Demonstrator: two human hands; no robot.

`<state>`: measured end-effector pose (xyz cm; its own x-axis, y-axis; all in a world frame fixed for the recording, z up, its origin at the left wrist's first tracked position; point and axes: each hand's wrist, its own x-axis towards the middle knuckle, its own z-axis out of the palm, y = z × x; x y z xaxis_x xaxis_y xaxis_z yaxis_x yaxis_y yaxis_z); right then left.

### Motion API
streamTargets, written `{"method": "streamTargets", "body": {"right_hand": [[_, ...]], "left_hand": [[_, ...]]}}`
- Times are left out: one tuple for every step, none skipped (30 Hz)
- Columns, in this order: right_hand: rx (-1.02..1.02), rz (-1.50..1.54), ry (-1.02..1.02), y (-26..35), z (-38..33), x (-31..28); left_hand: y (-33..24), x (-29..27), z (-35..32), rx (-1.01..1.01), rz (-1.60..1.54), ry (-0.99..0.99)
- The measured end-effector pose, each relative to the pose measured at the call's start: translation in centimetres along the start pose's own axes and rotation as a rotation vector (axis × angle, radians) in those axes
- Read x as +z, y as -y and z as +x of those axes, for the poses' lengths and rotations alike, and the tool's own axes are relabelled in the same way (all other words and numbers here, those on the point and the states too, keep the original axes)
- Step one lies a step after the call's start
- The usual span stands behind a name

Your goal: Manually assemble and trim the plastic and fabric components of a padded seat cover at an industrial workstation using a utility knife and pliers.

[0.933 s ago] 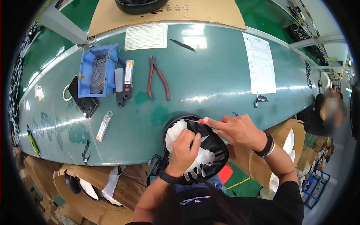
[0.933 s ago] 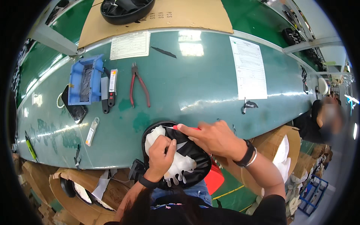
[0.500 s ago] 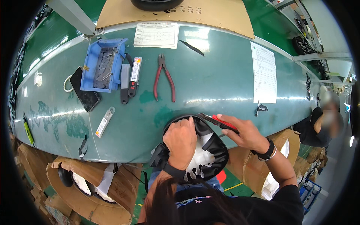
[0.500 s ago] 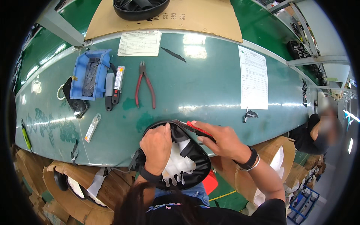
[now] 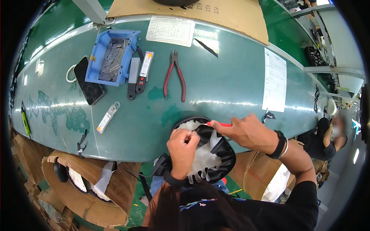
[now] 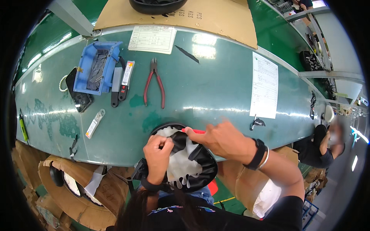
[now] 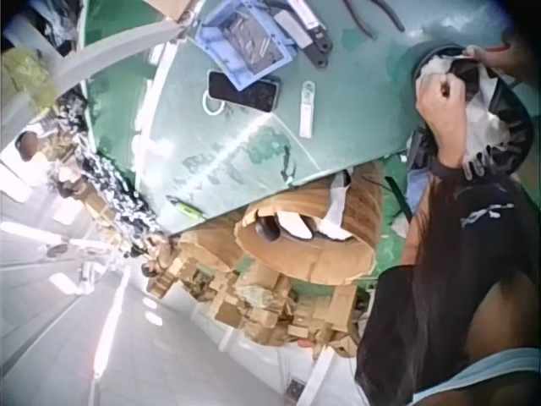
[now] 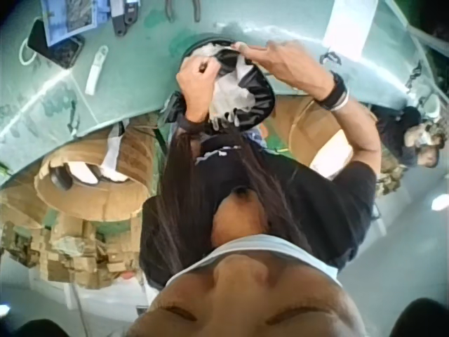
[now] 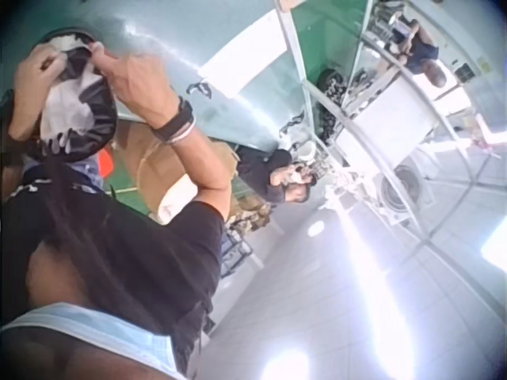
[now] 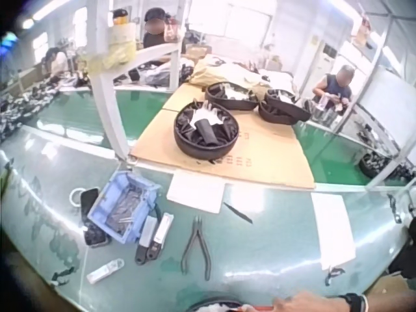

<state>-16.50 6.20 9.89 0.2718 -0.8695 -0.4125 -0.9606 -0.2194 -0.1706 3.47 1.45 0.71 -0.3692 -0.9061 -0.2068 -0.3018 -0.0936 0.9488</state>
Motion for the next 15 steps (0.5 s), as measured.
{"method": "streamTargets", "body": {"right_hand": [[-0.001,-0.003,0.001,0.4,-0.4,0.2],[0.054,0.034,-0.015,0.9,-0.8,0.4],[0.111,0.072,-0.031,1.5,-1.4,0.7],[0.161,0.097,0.000,1.8,-2.2,1.4],[0.163,0.096,0.002,2.1,-2.9,2.0],[0.225,0.142,-0.014,2.2,-3.6,2.6],[0.277,0.195,-0.033,2.8,-4.2,3.0],[0.290,0.193,-0.031,2.9,-4.8,3.6],[0.322,0.216,-0.046,3.0,-5.5,4.2],[0.356,0.241,-0.060,3.3,-6.2,4.6],[0.371,0.245,-0.058,3.6,-7.0,5.0],[0.377,0.283,-0.085,4.1,-7.6,5.3],[0.372,0.323,-0.118,4.8,-7.9,5.4],[0.378,0.329,-0.122,5.2,-8.5,5.8],[0.408,0.345,-0.148,5.3,-9.5,6.9]], "left_hand": [[0.1,-0.3,-0.5,-0.143,-0.148,-0.008],[0.2,-0.9,-0.6,-0.247,-0.330,0.002],[0.0,-1.7,-0.6,-0.350,-0.511,0.014],[-0.9,-2.4,-0.3,-0.430,-0.650,0.046],[-0.8,-2.8,-0.1,-0.460,-0.712,0.028],[-1.5,-3.1,0.5,-0.458,-0.784,0.023],[-2.1,-3.9,0.6,-0.457,-0.850,0.009],[-1.4,-4.4,0.9,-0.345,-0.821,0.110],[-1.2,-4.8,1.1,-0.348,-0.823,0.124],[-1.9,-5.5,1.2,-0.172,-0.766,0.190],[-2.6,-6.1,1.3,0.003,-0.708,0.254],[-3.2,-7.1,1.6,0.001,-0.701,0.260],[-4.1,-8.7,2.0,0.217,-0.623,0.379],[-4.8,-9.4,2.1,0.430,-0.550,0.505],[-5.2,-9.0,1.9,0.444,-0.557,0.512]]}}
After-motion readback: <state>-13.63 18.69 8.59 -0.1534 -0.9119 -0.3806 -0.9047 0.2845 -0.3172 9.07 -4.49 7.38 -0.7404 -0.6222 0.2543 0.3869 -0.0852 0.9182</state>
